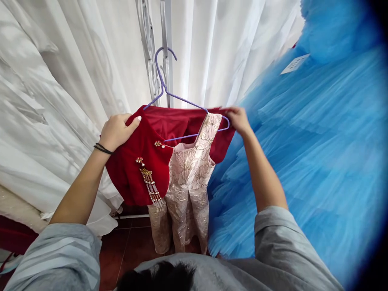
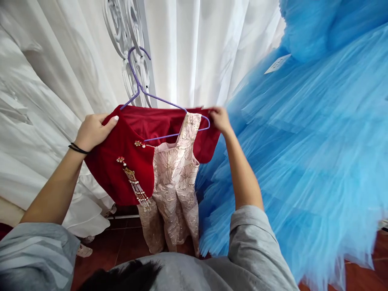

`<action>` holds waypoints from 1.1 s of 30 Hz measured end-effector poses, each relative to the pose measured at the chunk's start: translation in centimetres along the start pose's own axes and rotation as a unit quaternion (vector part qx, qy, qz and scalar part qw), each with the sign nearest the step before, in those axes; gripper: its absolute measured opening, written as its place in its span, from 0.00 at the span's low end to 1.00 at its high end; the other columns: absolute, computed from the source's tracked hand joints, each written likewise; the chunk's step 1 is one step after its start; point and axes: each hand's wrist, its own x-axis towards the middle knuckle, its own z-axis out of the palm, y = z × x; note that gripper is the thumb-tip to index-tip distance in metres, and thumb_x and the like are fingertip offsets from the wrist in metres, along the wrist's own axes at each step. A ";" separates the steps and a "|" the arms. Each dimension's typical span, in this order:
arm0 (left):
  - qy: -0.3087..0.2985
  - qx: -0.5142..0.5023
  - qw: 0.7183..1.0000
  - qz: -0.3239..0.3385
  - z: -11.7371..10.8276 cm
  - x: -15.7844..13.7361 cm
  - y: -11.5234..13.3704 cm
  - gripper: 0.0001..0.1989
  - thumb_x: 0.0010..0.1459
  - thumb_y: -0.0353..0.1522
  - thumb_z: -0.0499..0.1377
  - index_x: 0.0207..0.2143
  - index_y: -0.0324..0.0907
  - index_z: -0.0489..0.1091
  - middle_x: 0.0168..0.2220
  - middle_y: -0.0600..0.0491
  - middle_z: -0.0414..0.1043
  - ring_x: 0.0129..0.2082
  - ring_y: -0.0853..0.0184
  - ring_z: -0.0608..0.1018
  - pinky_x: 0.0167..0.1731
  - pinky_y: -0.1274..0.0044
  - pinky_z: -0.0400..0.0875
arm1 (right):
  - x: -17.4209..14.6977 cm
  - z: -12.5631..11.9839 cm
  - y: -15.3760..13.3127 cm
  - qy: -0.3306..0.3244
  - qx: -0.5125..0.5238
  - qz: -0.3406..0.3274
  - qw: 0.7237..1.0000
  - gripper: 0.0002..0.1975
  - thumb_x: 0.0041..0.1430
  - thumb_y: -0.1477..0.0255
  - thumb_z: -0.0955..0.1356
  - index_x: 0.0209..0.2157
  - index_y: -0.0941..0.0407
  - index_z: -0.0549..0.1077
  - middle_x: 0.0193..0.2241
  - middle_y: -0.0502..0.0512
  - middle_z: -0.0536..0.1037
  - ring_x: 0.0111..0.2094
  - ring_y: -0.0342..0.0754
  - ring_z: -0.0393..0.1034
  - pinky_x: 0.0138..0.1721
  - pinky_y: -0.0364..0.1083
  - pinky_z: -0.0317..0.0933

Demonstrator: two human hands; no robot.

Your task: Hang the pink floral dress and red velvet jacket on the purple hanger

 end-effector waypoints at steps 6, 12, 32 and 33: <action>0.059 0.109 0.992 -0.038 0.2 -1.0 -0.3 0.22 0.60 0.51 0.50 0.38 0.45 0.74 0.29 0.51 0.73 0.34 0.57 0.76 0.34 0.72 0.64 | 3.7 -3.4 -4.7 -0.168 -0.259 -0.075 0.948 0.16 0.63 0.65 0.67 0.31 0.64 0.76 0.31 0.55 0.79 0.34 0.44 0.69 0.37 0.45 0.60; 0.063 0.117 0.991 -0.021 0.0 -2.0 0.8 0.22 0.61 0.50 0.50 0.42 0.45 0.74 0.34 0.48 0.76 0.38 0.54 0.77 0.35 0.70 0.65 | 1.4 -8.9 -14.8 -0.035 -0.458 -0.100 0.883 0.40 0.55 0.47 0.56 0.25 0.74 0.75 0.35 0.58 0.79 0.39 0.46 0.71 0.35 0.51 0.52; 0.041 0.137 0.946 0.290 0.1 -4.9 2.6 0.27 0.61 0.39 0.57 0.62 0.47 0.61 0.64 0.45 0.62 0.64 0.49 0.63 0.63 0.52 0.52 | -16.5 8.7 -13.8 -0.328 -0.468 -0.044 0.819 0.21 0.64 0.83 0.55 0.57 0.63 0.62 0.39 0.65 0.78 0.41 0.57 0.78 0.34 0.48 0.68; 0.011 0.156 0.928 0.340 0.6 -5.0 3.0 0.24 0.62 0.37 0.57 0.61 0.48 0.63 0.63 0.46 0.64 0.64 0.51 0.64 0.64 0.51 0.49 | -16.9 8.2 -13.5 -0.297 -0.465 -0.042 0.833 0.23 0.64 0.83 0.56 0.60 0.62 0.60 0.41 0.64 0.78 0.41 0.56 0.78 0.33 0.47 0.68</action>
